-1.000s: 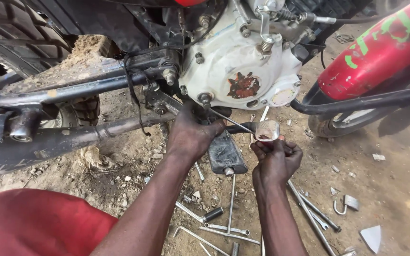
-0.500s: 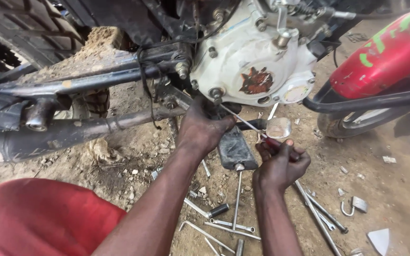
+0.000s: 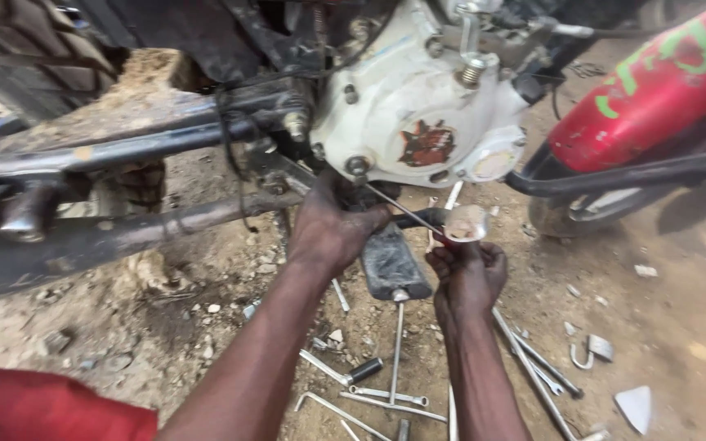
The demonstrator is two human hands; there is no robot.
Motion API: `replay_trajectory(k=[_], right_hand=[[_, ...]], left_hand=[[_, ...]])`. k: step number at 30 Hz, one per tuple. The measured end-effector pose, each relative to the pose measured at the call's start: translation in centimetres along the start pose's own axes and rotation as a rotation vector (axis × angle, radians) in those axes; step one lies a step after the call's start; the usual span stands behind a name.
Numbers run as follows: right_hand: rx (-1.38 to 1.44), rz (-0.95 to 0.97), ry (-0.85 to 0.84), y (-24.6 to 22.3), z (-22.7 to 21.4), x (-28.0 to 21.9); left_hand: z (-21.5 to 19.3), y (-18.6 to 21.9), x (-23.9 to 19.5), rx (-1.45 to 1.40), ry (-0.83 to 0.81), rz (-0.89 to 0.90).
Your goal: The person uses a wrench to loosen and remove bolts from the engine casing of a red motorcycle. They then use their hands to unscrew the remaining bolts and detach the engine cover, placing the removed parts aside.
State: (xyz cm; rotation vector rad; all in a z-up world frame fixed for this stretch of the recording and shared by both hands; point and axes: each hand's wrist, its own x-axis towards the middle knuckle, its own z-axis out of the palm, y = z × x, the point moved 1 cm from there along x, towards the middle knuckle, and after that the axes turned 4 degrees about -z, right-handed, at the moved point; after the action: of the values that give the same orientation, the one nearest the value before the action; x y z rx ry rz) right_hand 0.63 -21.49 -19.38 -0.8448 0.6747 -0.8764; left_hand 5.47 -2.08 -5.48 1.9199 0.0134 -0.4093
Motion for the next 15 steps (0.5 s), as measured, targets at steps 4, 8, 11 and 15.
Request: replay_trajectory(k=[4,8,11,15], right_hand=[[0.024,0.000,0.030,-0.4,-0.2,0.4],[-0.006,0.015,0.076,-2.4,0.4,-1.5],[0.016,-0.028,0.141,-2.5,1.7,-2.8],[0.054,-0.001,0.254,-2.9,2.0,-7.2]], left_hand=[[0.8,0.9,-0.5,0.004,-0.045,-0.009],[2.0,1.5,-0.3,-0.011,-0.025,-0.021],[1.4,2.5,-0.6,-0.010,0.004,-0.039],[0.4,2.8,-2.4,-0.185,0.006,-0.128]])
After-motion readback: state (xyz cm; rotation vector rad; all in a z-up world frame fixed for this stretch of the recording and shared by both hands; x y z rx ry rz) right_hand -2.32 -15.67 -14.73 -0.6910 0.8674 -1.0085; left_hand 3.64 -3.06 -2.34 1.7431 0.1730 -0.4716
